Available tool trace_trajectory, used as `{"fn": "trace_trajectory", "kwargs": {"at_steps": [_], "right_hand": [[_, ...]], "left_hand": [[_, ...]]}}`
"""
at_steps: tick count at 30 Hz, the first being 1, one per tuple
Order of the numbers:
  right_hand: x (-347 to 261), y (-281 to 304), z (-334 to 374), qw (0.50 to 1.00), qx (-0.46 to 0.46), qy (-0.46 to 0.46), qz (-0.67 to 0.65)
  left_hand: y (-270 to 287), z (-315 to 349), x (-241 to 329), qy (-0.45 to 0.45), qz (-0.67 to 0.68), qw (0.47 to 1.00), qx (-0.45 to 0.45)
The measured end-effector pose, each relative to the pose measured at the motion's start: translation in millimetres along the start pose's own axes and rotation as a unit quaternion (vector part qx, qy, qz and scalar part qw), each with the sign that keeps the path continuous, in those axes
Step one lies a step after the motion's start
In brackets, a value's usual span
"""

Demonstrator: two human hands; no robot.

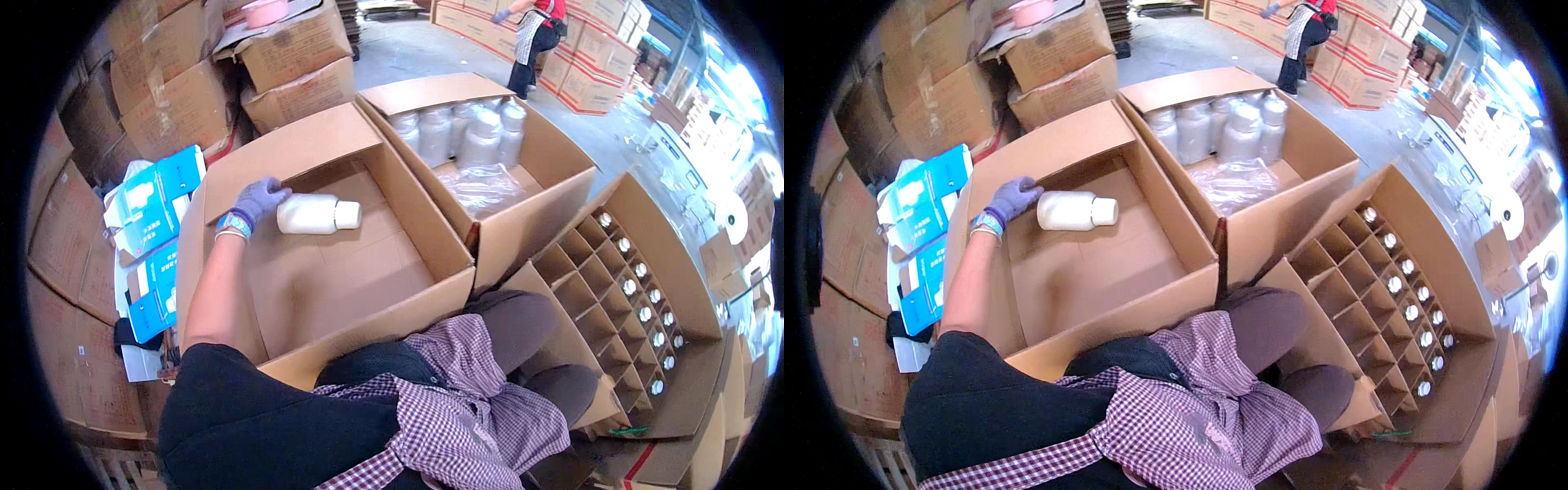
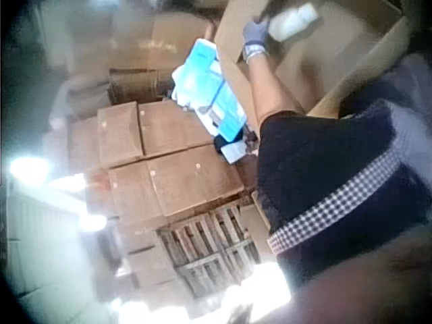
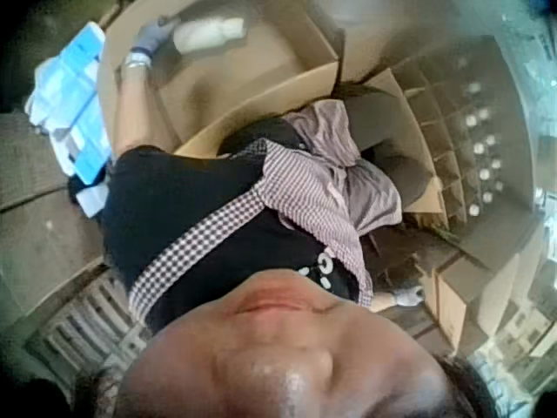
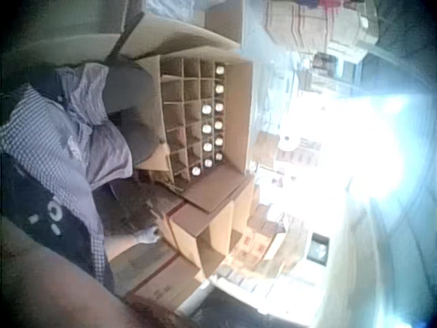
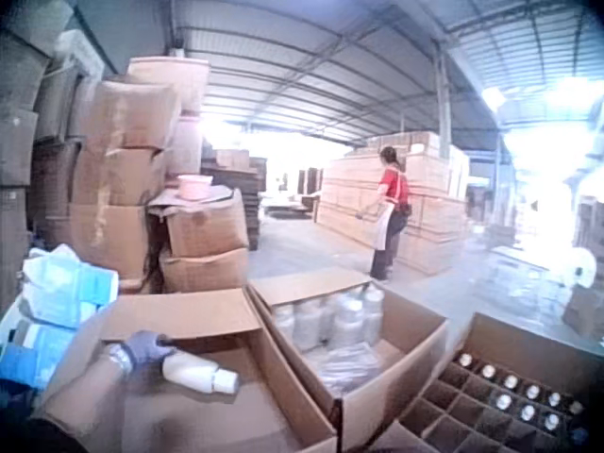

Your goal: The person repeatedly picks up white plastic containers, inserts a green straw into the opening, and places them into a cardboard box with dividers. The person also handles plastic bags and a roll of white tape during the process.

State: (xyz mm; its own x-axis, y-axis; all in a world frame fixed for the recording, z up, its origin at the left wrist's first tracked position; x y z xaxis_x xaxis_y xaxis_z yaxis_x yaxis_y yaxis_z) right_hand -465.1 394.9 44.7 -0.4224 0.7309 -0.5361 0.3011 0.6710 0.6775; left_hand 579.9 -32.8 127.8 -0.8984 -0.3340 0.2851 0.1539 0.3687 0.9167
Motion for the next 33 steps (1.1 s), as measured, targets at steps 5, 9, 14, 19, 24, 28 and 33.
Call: {"fn": "trace_trajectory", "kwargs": {"at_steps": [5, 9, 14, 19, 24, 28, 33], "right_hand": [[-61.6, -56.8, -24.3, 0.993, 0.000, 0.120, -0.017], [-84.2, -82.7, -37.2, 0.984, -0.100, 0.064, -0.132], [-144.7, -45.2, -15.5, 0.985, -0.051, 0.090, -0.137], [-182.5, -69.5, 12.5, 0.942, -0.150, 0.059, -0.293], [-277.4, -100.9, 56.5, 0.903, -0.253, 0.056, -0.343], [-418.0, -79.1, 157.6, 0.789, -0.423, 0.148, -0.420], [-505.7, -29.2, 265.9, 0.530, -0.662, 0.035, -0.529]], "left_hand": [[-152.7, -9.8, -48.6, -0.059, -0.087, 0.988, -0.112], [-150.5, -15.6, 32.0, 0.045, -0.175, 0.983, 0.026], [-250.5, -29.1, -147.8, 0.428, 0.173, 0.874, 0.152], [-301.8, -18.6, -131.5, 0.327, 0.529, 0.782, 0.042], [-211.0, -28.7, -20.8, 0.091, 0.468, 0.876, 0.075], [-52.0, -11.0, 86.3, -0.081, 0.585, 0.803, 0.078], [64.7, 80.0, 250.9, -0.202, 0.582, 0.785, 0.067]]}}
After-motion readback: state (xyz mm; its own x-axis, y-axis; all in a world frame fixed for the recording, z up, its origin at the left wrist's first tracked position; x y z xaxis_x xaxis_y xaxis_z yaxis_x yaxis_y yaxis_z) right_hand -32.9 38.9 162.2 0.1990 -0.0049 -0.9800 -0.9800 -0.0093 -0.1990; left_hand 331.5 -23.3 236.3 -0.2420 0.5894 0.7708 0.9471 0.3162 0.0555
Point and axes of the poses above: each hand's wrist, its own z-axis away from the middle knuckle, its own y-axis out of the back of the hand, x = y × z, the point moved 9 cm from there along -z, towards the middle knuckle, and after that the axes turned 10 degrees about x, right-handed, at the moved point
